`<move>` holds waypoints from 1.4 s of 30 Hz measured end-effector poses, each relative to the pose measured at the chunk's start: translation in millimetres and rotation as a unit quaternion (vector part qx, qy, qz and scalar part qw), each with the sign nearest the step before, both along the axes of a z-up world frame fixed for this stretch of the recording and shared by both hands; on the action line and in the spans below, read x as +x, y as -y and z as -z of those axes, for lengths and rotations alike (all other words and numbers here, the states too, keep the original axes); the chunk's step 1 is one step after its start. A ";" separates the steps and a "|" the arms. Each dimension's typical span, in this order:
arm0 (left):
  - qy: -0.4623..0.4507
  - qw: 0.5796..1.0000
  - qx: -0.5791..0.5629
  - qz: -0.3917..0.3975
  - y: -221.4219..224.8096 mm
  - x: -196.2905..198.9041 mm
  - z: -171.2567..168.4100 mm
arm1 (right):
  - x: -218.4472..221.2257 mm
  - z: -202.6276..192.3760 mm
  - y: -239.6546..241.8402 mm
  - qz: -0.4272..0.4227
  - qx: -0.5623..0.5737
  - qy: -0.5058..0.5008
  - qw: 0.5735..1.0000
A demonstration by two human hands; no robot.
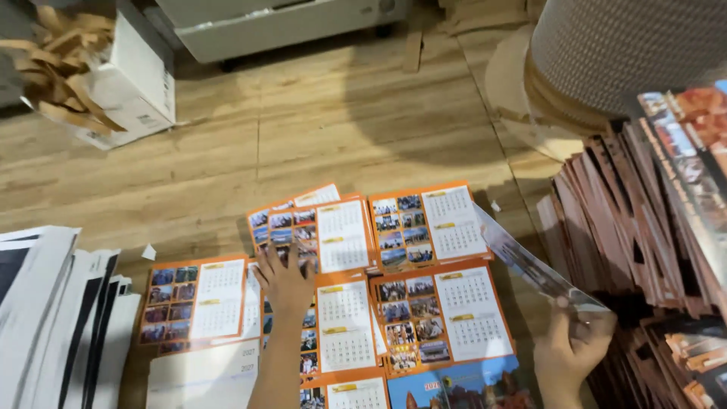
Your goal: Sorting and stacking printed calendar pages into organized piles on the floor.
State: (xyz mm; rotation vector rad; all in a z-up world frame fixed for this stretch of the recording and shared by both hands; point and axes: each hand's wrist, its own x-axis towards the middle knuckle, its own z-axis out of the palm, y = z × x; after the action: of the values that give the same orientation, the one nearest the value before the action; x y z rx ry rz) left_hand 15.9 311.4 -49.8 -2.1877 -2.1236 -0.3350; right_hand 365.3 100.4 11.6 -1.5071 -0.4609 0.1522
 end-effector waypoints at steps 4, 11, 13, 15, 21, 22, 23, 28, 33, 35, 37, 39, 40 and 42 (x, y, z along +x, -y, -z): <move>-0.001 0.992 0.105 0.069 36.2 45.7 -13.0 | -7.5 -22.8 1.1 0.014 -0.009 0.043 0.999; 0.024 0.888 -0.164 0.428 152.3 109.1 -52.2 | -29.2 -79.1 1.9 -0.231 -0.021 0.163 0.959; -0.002 0.880 -0.168 0.444 154.2 106.0 -35.9 | -28.3 -73.6 0.1 -0.303 -0.066 0.182 0.933; 0.006 0.880 -0.122 0.459 152.8 105.9 -35.7 | -27.1 -54.3 0.1 -0.398 -0.192 0.234 0.866; 0.042 0.892 -0.022 0.449 166.4 96.8 34.8 | -41.9 -49.9 7.7 -0.527 -0.390 0.253 0.712; 0.040 0.893 -0.020 0.448 167.7 100.0 17.9 | -43.0 -47.6 6.2 -0.527 -0.387 0.254 0.712; 0.026 0.889 0.011 0.458 170.9 103.9 1.5 | -43.7 -44.9 6.7 -0.549 -0.389 0.250 0.696; -0.028 0.895 0.043 0.443 183.3 105.5 13.0 | -41.5 -36.7 6.2 -0.568 -0.376 0.248 0.689; -0.027 0.892 0.116 0.435 182.0 112.8 -32.0 | -35.3 -29.2 10.7 -0.455 -0.458 0.152 0.748; -0.022 0.891 0.107 0.440 184.8 108.1 -40.2 | -33.5 -34.8 8.8 -0.412 -0.448 0.118 0.785; -0.019 0.889 0.100 0.446 184.1 104.9 -40.3 | -27.4 -38.8 8.1 -0.366 -0.434 0.083 0.819; -0.018 0.891 0.087 0.445 183.3 102.2 -30.7 | -18.0 -39.9 11.1 -0.316 -0.399 0.042 0.860; -0.020 0.890 0.087 0.448 181.1 101.0 -22.4 | -18.9 -44.1 11.5 -0.314 -0.398 0.040 0.861; -0.002 0.896 0.042 0.441 175.7 98.6 -5.7 | -20.6 -52.3 11.1 -0.318 -0.385 0.036 0.865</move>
State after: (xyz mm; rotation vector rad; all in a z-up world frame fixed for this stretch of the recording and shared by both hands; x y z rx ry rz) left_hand 114.5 135.7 -44.2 -2.9319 -0.9355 -0.4425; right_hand 344.7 89.2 63.9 -2.0876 -1.0358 0.8894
